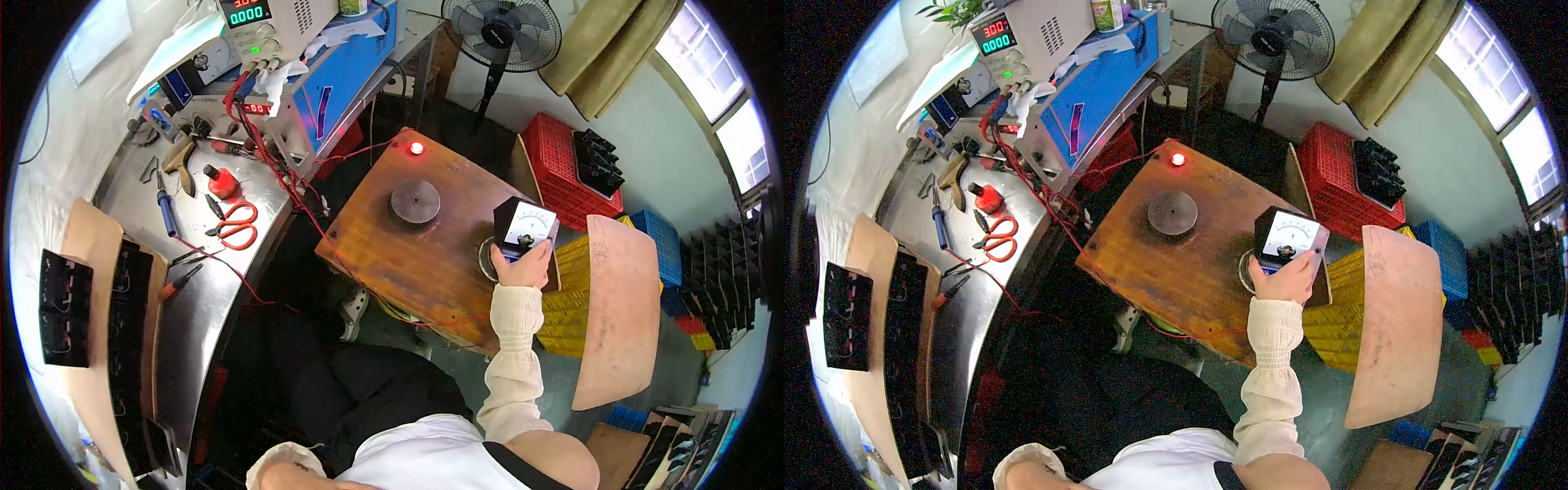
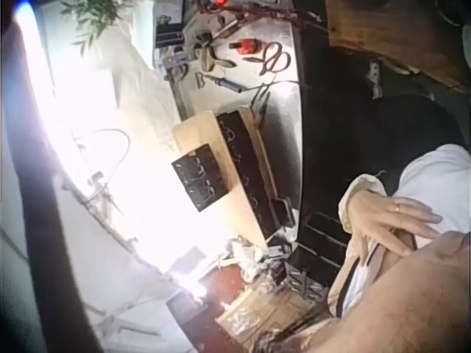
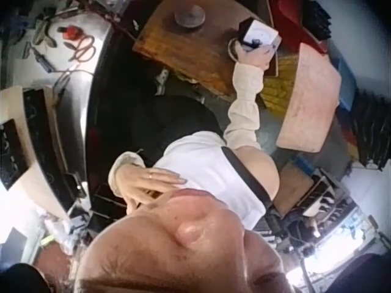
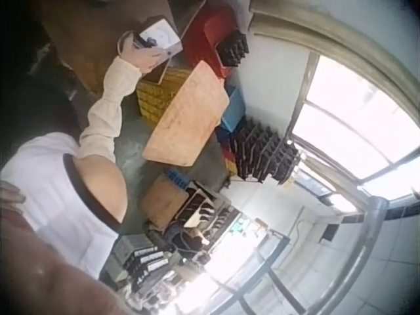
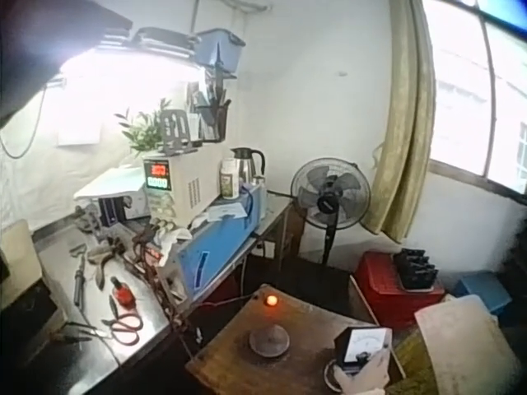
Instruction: Testing and sorting analog voltmeters using a testing station on a workbench.
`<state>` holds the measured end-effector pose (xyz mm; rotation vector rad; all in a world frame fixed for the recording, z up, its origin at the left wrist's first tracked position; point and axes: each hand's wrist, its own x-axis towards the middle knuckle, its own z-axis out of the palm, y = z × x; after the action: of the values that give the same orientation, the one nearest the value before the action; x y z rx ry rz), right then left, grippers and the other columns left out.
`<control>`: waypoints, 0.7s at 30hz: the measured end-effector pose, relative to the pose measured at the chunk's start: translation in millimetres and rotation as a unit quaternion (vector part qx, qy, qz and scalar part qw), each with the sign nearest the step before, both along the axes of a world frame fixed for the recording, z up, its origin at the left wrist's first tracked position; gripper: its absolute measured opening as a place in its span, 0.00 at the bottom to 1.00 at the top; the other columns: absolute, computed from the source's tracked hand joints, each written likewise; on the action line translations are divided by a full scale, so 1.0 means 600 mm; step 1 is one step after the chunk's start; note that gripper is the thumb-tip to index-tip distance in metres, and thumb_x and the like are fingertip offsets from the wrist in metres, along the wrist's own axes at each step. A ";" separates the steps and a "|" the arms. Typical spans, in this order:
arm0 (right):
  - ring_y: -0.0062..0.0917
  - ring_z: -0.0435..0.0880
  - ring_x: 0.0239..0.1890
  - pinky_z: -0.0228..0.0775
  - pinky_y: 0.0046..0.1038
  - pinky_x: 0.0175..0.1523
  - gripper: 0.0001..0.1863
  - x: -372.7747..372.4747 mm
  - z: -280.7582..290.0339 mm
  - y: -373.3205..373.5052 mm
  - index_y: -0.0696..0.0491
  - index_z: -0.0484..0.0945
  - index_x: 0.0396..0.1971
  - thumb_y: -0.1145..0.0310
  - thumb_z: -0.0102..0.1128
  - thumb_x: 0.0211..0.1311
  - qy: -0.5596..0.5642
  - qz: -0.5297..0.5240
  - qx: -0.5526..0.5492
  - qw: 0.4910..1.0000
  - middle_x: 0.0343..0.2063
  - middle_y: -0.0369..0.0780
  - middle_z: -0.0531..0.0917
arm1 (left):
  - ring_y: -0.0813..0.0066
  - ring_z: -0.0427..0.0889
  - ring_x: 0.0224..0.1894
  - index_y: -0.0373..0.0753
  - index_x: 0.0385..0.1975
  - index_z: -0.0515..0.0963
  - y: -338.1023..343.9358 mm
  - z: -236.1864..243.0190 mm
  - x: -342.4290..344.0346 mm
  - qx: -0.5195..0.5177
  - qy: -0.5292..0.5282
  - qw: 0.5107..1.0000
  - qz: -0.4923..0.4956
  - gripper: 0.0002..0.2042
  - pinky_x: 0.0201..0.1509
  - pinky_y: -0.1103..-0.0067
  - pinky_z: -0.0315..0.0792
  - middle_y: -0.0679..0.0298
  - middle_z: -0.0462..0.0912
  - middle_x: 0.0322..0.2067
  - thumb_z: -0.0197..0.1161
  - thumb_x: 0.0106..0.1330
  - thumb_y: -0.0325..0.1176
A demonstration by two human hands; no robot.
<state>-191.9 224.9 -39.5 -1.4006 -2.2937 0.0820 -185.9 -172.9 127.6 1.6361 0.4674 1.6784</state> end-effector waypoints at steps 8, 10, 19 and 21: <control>0.48 0.70 0.60 0.65 0.46 0.60 0.60 0.001 0.018 0.004 0.65 0.54 0.66 0.41 0.73 0.41 -0.021 0.043 -0.055 0.997 0.58 0.56 0.69 | 0.29 0.69 0.58 0.35 0.54 0.77 0.006 0.001 -0.023 -0.008 -0.052 0.998 0.025 0.22 0.56 0.49 0.66 0.33 0.73 0.54 0.51 0.74 0.47; 0.49 0.70 0.60 0.65 0.46 0.61 0.59 0.005 0.007 0.010 0.66 0.54 0.66 0.41 0.73 0.41 -0.016 0.054 -0.033 0.998 0.58 0.57 0.69 | 0.44 0.78 0.50 0.34 0.39 0.84 0.008 0.007 -0.032 0.004 -0.049 0.993 0.105 0.13 0.51 0.58 0.69 0.43 0.81 0.46 0.54 0.73 0.35; 0.52 0.69 0.59 0.66 0.43 0.60 0.60 0.021 0.003 0.037 0.70 0.55 0.64 0.44 0.74 0.39 0.013 0.076 -0.012 0.997 0.57 0.59 0.67 | 0.60 0.79 0.42 0.36 0.30 0.85 0.037 0.010 -0.050 0.025 -0.027 0.984 0.175 0.11 0.45 0.66 0.70 0.54 0.83 0.39 0.56 0.70 0.32; 0.53 0.68 0.60 0.65 0.45 0.61 0.59 -0.014 0.003 0.012 0.69 0.56 0.64 0.48 0.77 0.39 0.044 0.124 -0.020 0.991 0.58 0.60 0.67 | 0.58 0.78 0.43 0.37 0.31 0.86 0.003 0.002 -0.040 0.009 -0.050 0.984 0.169 0.12 0.46 0.63 0.70 0.53 0.82 0.40 0.60 0.68 0.38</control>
<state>-200.1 232.1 -37.4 -1.0999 -2.3921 0.2620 -209.9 -171.3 128.6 1.5397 0.7149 2.0056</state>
